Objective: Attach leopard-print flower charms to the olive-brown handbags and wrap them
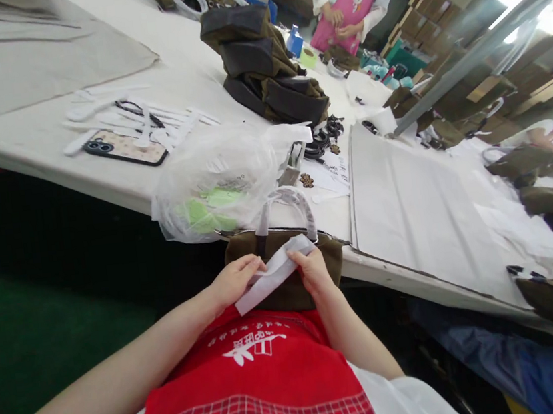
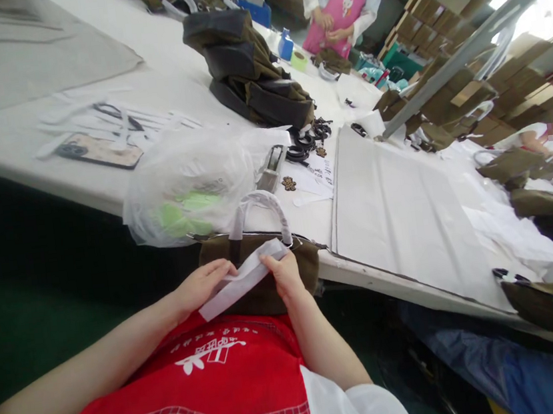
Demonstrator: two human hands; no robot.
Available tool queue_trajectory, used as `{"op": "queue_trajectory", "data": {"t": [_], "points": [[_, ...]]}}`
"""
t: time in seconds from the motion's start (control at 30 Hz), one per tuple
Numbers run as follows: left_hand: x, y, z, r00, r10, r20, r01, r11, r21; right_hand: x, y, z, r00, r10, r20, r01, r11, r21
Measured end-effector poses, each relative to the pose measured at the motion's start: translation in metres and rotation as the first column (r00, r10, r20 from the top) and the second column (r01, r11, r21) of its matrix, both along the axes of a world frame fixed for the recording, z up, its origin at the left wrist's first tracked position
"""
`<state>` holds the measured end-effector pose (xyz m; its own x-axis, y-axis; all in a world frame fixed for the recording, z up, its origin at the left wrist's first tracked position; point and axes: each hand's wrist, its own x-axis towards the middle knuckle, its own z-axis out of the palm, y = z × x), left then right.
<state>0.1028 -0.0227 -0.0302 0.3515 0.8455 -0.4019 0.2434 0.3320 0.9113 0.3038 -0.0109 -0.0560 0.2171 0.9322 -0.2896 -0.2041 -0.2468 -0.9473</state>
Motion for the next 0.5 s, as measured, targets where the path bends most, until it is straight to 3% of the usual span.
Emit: {"op": "queue_trajectory", "data": {"t": [0.13,0.27,0.37,0.5], "points": [[0.000,0.007,-0.005,0.994,-0.088,-0.063,0.087,0.996,-0.008,0.001,-0.001,-0.005,0.999,0.003,0.040,-0.004,1.000,0.019],[0.004,0.014,0.004,0.964,-0.183,-0.193,0.223,0.952,0.210,0.000,-0.001,-0.003,1.000,-0.008,0.003,0.008,1.000,0.022],[0.012,0.015,0.011,0.960,-0.129,-0.250,0.227,0.881,0.416,-0.004,0.000,0.002,0.994,-0.052,-0.092,0.051,0.999,-0.013],[0.020,0.012,0.011,0.981,-0.003,-0.196,0.126,0.776,0.618,-0.009,0.000,0.010,0.963,-0.113,-0.245,0.100,0.993,-0.066]]}}
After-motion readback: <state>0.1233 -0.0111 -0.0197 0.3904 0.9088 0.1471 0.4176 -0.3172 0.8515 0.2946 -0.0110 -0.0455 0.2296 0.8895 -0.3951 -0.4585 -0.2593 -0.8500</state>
